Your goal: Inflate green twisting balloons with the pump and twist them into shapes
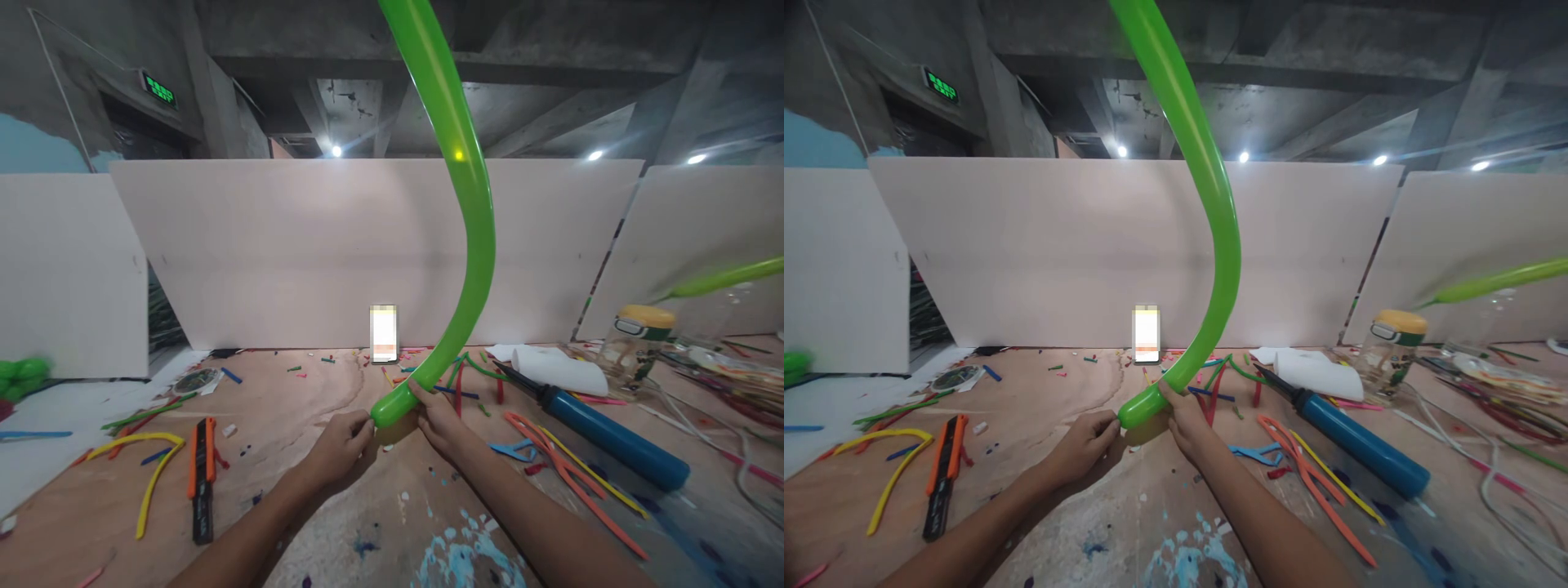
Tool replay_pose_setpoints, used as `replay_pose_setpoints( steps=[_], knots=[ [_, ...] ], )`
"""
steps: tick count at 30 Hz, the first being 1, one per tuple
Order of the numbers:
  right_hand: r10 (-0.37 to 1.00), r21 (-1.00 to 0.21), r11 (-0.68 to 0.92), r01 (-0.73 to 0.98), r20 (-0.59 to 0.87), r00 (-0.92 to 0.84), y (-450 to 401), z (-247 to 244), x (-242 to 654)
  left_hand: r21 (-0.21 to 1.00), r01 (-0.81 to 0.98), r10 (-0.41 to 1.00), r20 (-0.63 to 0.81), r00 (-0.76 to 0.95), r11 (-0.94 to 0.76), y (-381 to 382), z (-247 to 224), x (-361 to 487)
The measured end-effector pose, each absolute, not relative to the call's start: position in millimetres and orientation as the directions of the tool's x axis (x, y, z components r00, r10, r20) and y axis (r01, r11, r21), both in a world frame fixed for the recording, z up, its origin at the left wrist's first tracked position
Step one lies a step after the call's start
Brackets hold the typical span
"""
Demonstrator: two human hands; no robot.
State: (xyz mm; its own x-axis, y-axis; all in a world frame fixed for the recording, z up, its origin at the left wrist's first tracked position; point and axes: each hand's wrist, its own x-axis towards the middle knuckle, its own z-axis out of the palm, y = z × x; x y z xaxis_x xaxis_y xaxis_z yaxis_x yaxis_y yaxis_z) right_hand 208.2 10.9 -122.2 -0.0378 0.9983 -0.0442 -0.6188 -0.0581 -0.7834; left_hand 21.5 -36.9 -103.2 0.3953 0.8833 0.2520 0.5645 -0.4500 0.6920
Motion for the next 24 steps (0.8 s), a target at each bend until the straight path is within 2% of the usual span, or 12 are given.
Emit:
replay_pose_setpoints(
  steps=[15,24],
  knots=[
    [0.997,-0.794,-0.068,-0.604,-0.037,-0.063,10.6,-121.7,207.8,0.680,0.574,0.879,0.249,0.406,-0.457,-38.7,-103.2,21.2],
    [0.989,-0.795,-0.095,-0.600,-0.004,-0.151,4.4,-116.9,209.2,0.704,0.550,0.883,0.256,0.394,-0.449,-37.9,-103.1,22.3]
  ],
)
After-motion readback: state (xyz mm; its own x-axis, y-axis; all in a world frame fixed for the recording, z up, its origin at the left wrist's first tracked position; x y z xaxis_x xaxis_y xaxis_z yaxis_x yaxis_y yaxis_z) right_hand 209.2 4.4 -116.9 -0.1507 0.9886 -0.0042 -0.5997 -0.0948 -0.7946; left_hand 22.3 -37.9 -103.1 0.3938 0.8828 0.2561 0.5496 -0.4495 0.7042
